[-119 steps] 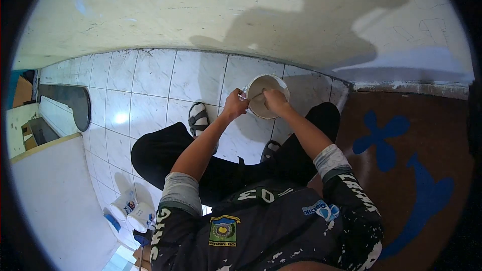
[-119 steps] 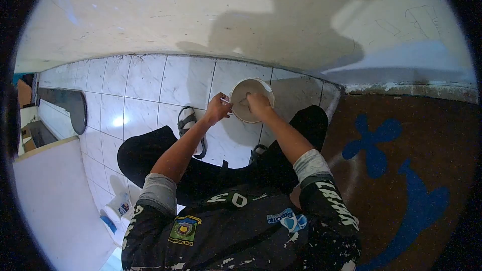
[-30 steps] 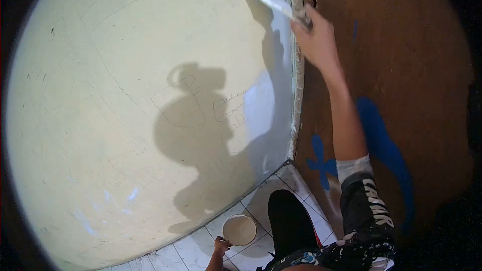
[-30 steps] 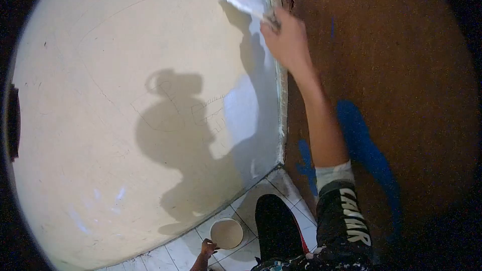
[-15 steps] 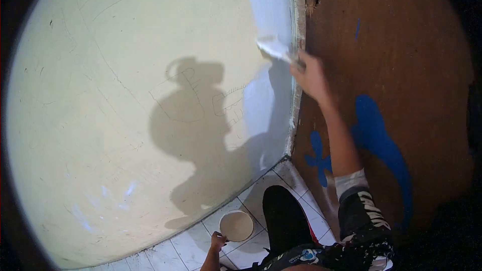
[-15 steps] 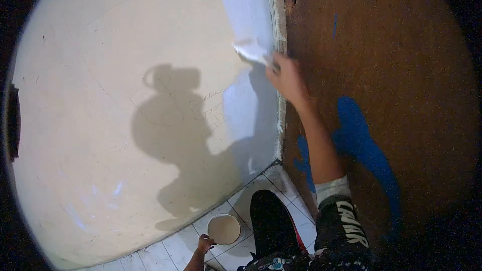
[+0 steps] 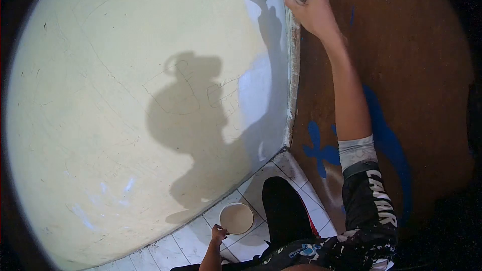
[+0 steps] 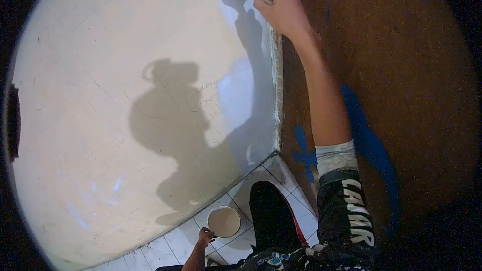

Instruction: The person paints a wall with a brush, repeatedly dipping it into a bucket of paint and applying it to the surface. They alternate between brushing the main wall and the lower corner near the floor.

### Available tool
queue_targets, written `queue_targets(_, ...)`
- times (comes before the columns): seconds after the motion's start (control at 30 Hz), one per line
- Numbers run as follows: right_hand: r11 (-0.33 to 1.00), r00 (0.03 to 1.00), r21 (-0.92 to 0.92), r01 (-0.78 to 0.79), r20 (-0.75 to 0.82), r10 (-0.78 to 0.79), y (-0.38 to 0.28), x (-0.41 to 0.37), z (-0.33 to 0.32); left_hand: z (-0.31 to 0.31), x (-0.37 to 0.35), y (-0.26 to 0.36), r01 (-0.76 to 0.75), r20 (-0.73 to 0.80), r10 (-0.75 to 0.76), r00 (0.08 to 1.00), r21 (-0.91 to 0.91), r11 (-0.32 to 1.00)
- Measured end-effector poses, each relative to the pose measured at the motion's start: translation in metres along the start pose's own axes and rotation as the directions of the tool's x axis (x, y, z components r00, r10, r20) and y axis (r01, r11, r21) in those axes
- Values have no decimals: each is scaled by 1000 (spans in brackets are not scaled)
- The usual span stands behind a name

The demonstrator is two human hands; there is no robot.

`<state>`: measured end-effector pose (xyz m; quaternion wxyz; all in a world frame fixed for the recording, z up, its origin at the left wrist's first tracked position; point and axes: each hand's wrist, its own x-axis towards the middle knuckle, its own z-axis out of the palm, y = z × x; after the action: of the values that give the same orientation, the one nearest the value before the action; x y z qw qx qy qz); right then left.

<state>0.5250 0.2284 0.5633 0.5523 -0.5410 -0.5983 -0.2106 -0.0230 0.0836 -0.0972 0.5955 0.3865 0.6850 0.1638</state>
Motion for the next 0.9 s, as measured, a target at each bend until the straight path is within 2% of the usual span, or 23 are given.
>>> queue_targets(0.03, 998, 995, -39, -42, 89, 46, -2, 1, 1, -1, 1, -2, -8, 6, 8, 1000, -5, 1000)
queue_targets(0.13, 997, 996, -70, -22, 82, 28, 27, -47, 37, -2, 5, -6, 11, 23, -10, 1000, -52, 999)
queue_targets(0.2, 995, 988, 62, -79, 135, 70, 42, -95, 45, 0, 5, -5, 17, 14, -16, 1000, -44, 999)
queue_targets(0.3, 995, 990, 100, 0, 140, -14, 71, -152, 54, 0, 3, -3, 25, 9, -25, 1000, -32, 999)
queue_targets(0.37, 968, 882, -60, -245, 400, 248, 68, -173, 46, 0, 3, -1, 26, 13, -26, 1000, -26, 999)
queue_targets(0.5, 967, 847, -95, -234, 467, 252, 59, -168, 28, 0, 9, -5, 23, -31, -23, 999, -3, 1000)
queue_targets(0.57, 963, 767, -171, -208, 582, 269, 55, -141, 22, -1, 13, -7, 9, -37, -9, 999, -2, 1000)
queue_targets(0.63, 979, 789, -165, -118, 583, 194, 60, -109, 26, 0, 13, -9, -11, -35, 11, 999, -2, 1000)
queue_targets(0.8, 979, 843, -203, -29, 522, 134, 34, -30, 6, 0, 2, 1, -4, -40, 2, 999, -45, 999)
queue_targets(0.87, 975, 939, -192, 111, 341, -40, 33, -8, 1, 0, 3, -1, 3, -23, -5, 1000, -80, 997)
queue_targets(0.9, 975, 939, -192, 110, 343, -38, 31, 2, -3, -1, 6, -3, 0, -18, -2, 1000, -75, 997)
